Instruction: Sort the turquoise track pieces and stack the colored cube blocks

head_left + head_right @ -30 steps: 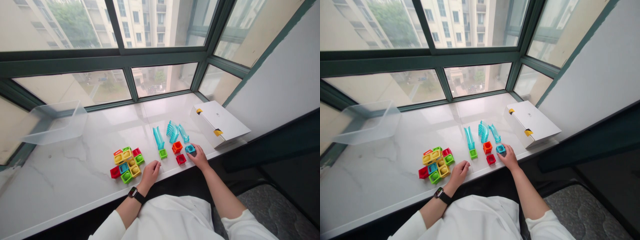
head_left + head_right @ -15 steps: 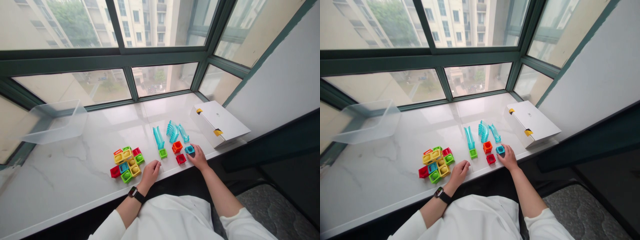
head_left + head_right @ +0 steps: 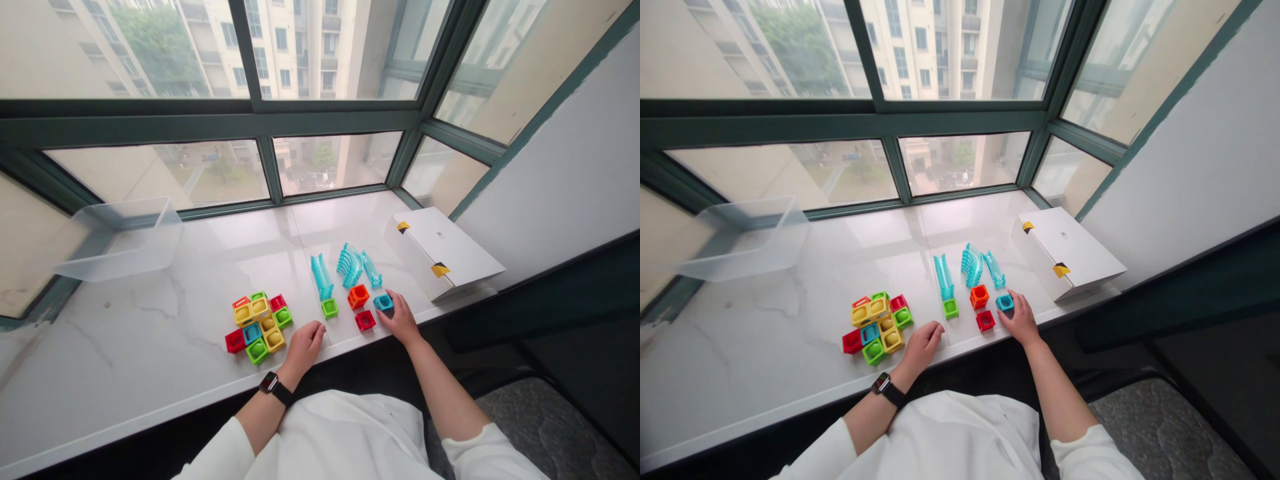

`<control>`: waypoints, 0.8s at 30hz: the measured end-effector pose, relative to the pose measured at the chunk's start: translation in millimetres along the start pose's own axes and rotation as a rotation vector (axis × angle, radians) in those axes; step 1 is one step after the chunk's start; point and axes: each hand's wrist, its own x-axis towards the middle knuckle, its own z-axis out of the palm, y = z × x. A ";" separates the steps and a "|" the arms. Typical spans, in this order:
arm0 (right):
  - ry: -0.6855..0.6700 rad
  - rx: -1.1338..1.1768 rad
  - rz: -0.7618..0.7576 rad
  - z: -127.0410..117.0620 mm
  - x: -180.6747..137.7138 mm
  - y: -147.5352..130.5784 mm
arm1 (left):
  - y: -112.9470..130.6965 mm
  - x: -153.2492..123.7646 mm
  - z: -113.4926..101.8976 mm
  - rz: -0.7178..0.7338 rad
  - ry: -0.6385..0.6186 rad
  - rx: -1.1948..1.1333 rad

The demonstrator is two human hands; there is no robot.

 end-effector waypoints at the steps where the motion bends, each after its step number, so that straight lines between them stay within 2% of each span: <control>1: 0.002 -0.001 -0.005 0.0 -0.1 0.4 | 0.4 -0.1 -0.2 -0.003 -0.002 -0.006; 17: -0.023 -0.001 -0.013 0.2 -0.3 4.7 | -0.5 -3.5 -0.7 0.001 0.019 -0.049; 21: 0.000 0.038 -0.029 -10.0 -2.6 -0.3 | 1.8 -3.6 -3.1 -0.004 0.021 -0.084; 24: 0.078 0.098 -0.026 -27.8 0.3 -10.9 | 4.8 -7.2 -8.6 -0.005 -0.004 -0.119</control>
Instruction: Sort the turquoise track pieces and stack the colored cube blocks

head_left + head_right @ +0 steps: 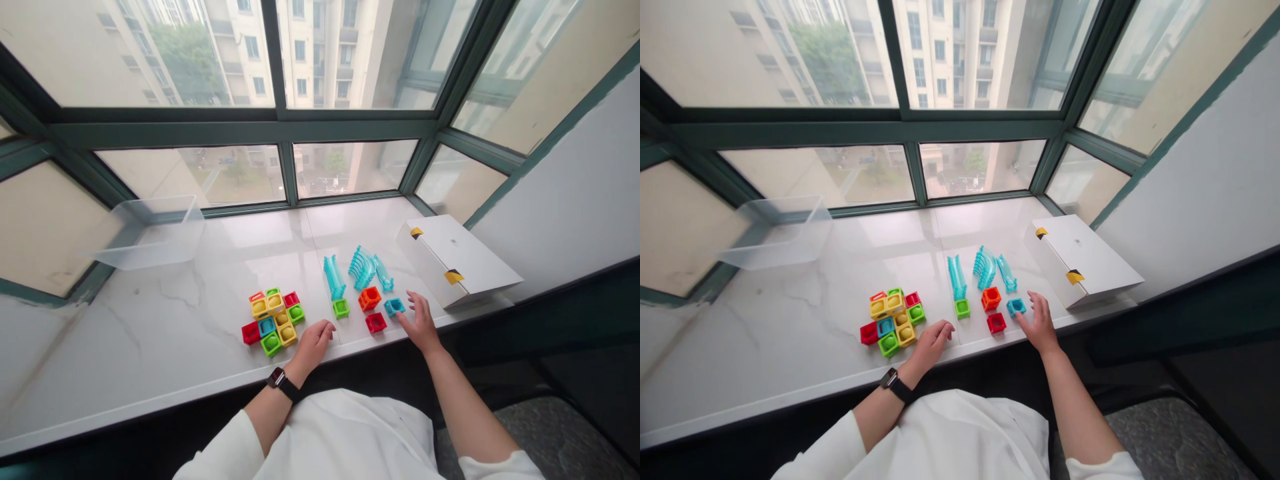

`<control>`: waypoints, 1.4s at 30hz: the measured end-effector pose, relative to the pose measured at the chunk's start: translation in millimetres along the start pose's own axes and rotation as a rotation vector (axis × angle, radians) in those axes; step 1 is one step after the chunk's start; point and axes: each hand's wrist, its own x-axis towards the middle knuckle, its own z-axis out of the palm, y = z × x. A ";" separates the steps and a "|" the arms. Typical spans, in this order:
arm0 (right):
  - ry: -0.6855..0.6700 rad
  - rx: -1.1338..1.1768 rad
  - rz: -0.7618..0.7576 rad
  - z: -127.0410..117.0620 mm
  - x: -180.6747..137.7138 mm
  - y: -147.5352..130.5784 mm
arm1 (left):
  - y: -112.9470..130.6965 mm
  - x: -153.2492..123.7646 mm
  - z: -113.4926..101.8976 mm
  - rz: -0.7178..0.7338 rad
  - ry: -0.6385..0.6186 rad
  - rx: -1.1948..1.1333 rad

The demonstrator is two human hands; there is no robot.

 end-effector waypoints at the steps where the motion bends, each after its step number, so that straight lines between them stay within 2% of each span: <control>1: 0.029 0.009 -0.013 -6.5 3.4 -5.8 | 1.2 -2.7 -2.7 0.004 -0.014 -0.006; 6: 0.178 -0.013 -0.151 -31.0 28.3 -50.9 | 5.6 -25.3 -27.2 0.031 -0.047 0.006; 8: 0.234 -0.027 -0.206 -32.8 36.7 -77.0 | 7.4 -35.3 -43.3 0.058 -0.009 0.018; 10: 0.294 -0.008 -0.263 -29.9 41.6 -106.2 | 9.8 -43.3 -62.3 0.084 0.102 0.041; 13: 0.313 0.104 -0.316 -18.1 43.2 -149.4 | 12.5 -48.3 -93.8 0.027 0.371 0.084; 16: 0.193 0.239 -0.352 2.8 42.1 -184.5 | 9.3 -42.3 -125.8 -0.066 0.624 0.195; 18: 0.031 0.290 -0.355 22.1 42.0 -202.1 | 2.7 -33.4 -144.5 -0.043 0.698 0.325; 19: -0.060 0.303 -0.342 33.1 42.2 -209.3 | -1.7 -28.3 -152.1 -0.006 0.687 0.406; 22: -0.304 0.287 -0.289 69.0 43.0 -225.9 | -15.8 -13.4 -166.2 0.047 0.542 0.565; 27: -0.514 0.265 -0.302 124.5 44.6 -243.1 | -29.5 1.4 -169.1 0.028 0.311 0.660; 30: -0.560 0.227 -0.302 150.5 48.0 -250.4 | -30.3 2.9 -168.5 0.037 0.270 0.661; 35: -0.598 0.121 -0.320 182.7 56.7 -260.0 | -31.9 -1.0 -165.7 0.073 0.289 0.630; 42: -0.643 0.020 -0.263 197.2 59.7 -262.6 | -36.3 -11.2 -159.6 0.111 0.332 0.545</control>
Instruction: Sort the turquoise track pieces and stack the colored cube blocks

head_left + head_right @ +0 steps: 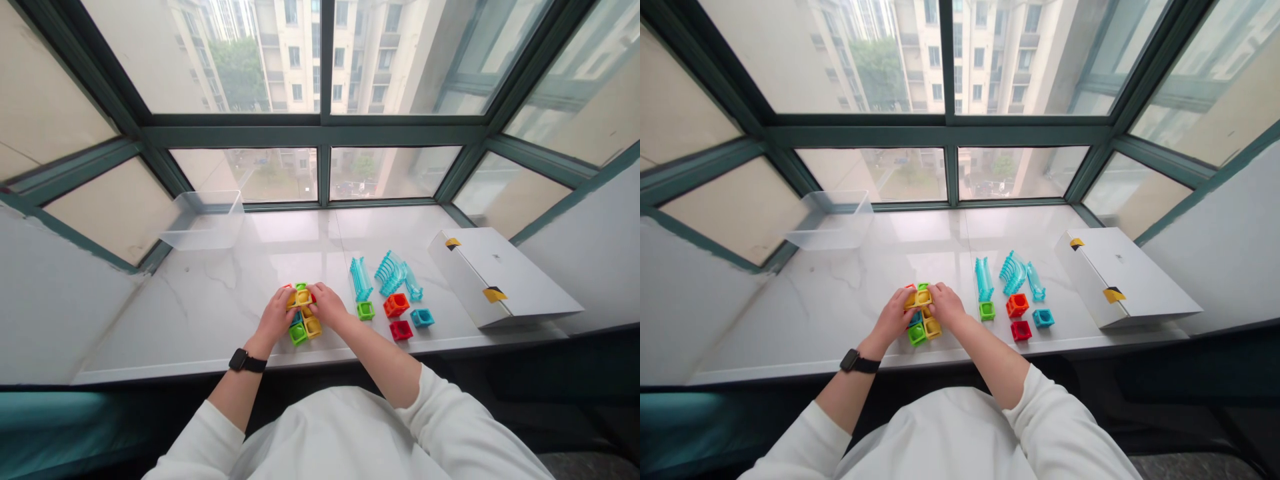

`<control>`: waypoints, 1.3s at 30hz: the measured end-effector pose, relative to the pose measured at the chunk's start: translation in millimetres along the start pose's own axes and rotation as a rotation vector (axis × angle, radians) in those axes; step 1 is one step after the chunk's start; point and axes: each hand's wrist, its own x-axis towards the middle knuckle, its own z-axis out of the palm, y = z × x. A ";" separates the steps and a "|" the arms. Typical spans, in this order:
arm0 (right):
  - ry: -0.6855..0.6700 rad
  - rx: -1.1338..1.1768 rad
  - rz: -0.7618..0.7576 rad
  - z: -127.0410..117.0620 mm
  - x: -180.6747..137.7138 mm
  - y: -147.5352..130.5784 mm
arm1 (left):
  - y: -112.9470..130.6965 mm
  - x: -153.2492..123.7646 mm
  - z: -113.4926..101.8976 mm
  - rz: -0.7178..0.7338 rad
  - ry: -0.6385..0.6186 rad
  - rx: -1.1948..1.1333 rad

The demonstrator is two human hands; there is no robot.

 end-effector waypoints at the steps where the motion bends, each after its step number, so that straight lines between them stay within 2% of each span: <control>1: 0.004 0.005 0.002 -0.3 -0.9 0.3 | 0.5 -2.0 0.3 0.000 0.008 -0.005; 7: 0.035 0.101 -0.012 -3.8 -9.3 1.3 | 4.4 -10.5 2.3 0.010 0.036 -0.008; 10: 0.103 0.188 0.010 -7.2 -12.7 3.0 | 9.3 -11.2 -4.0 -0.042 0.155 -0.009; 13: 0.204 0.315 0.008 -15.7 -18.4 4.6 | 19.7 -11.9 -19.5 -0.115 0.248 -0.035; 18: 0.317 0.603 -0.048 -41.6 -39.1 5.6 | 41.2 -20.1 -39.2 -0.059 0.200 -0.130; 21: 0.305 0.737 -0.047 -59.0 -57.3 7.8 | 46.8 -25.4 -35.1 -0.044 0.136 -0.114; 25: 0.289 0.864 -0.035 -79.9 -84.8 11.9 | 46.0 -28.4 -19.2 -0.057 0.042 -0.040; 30: 0.344 0.887 -0.039 -97.2 -118.0 17.6 | 38.4 -30.8 -1.1 -0.057 -0.019 0.037; 34: 0.394 0.832 -0.024 -101.2 -136.9 23.2 | 34.1 -31.9 4.8 -0.073 -0.025 0.101; 36: 0.406 0.814 -0.016 -100.4 -141.9 24.8 | 41.4 -31.4 1.8 -0.067 0.008 0.127; 39: 0.432 0.776 -0.048 -97.4 -143.9 23.5 | 70.3 -31.0 -9.6 -0.023 0.047 0.041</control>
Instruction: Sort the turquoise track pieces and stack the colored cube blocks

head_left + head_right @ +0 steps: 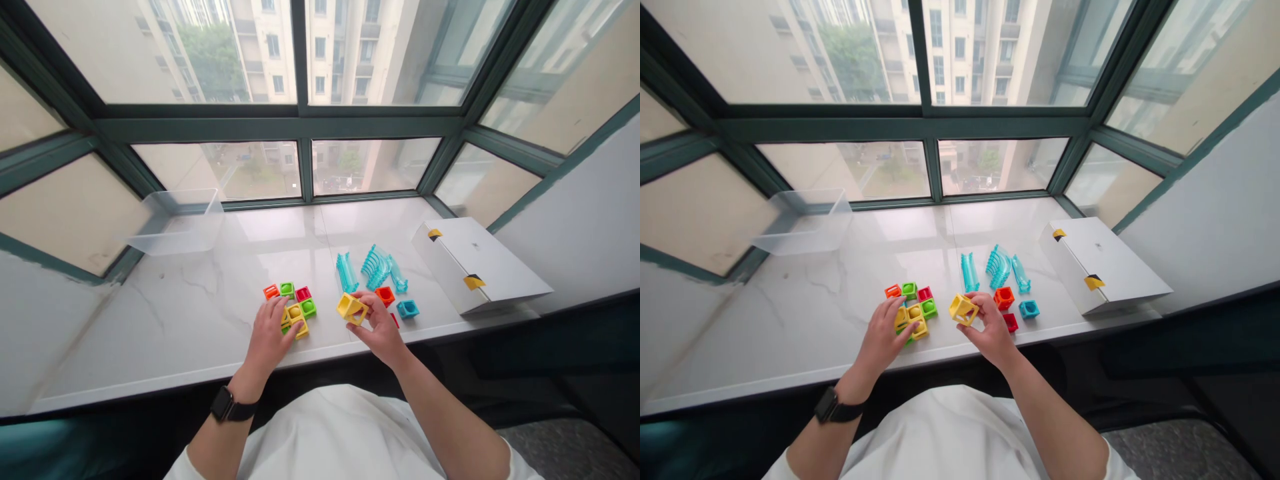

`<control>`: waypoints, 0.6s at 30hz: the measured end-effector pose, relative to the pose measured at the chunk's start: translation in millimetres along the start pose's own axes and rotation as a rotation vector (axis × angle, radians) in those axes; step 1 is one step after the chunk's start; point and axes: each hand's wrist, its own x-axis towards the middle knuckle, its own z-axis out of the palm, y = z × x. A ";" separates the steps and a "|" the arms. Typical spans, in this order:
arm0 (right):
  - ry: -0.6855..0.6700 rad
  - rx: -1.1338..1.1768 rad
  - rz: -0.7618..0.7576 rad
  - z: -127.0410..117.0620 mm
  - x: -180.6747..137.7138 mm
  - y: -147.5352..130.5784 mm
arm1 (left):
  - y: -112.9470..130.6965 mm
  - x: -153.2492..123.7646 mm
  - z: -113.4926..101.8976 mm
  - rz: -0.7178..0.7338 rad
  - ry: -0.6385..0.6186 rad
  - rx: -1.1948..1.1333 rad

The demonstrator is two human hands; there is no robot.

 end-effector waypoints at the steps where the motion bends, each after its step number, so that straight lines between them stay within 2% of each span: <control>1: 0.004 -0.026 -0.027 1.9 -0.2 -0.6 | 13.2 -0.5 -5.1 0.013 -0.008 -0.074; 5: 0.010 -0.171 -0.151 13.3 1.4 -8.6 | 66.4 -6.0 -18.8 0.089 -0.075 -0.361; 8: -0.020 -0.202 -0.203 21.9 1.9 -17.7 | 88.6 -10.6 -17.4 0.121 -0.087 -0.450; 15: -0.063 -0.126 -0.157 27.3 -4.3 -24.7 | 91.5 -14.1 -7.2 0.019 -0.101 -0.629; 18: -0.055 -0.141 -0.138 24.9 -6.7 -23.1 | 94.1 -15.0 -5.9 -0.042 -0.154 -0.770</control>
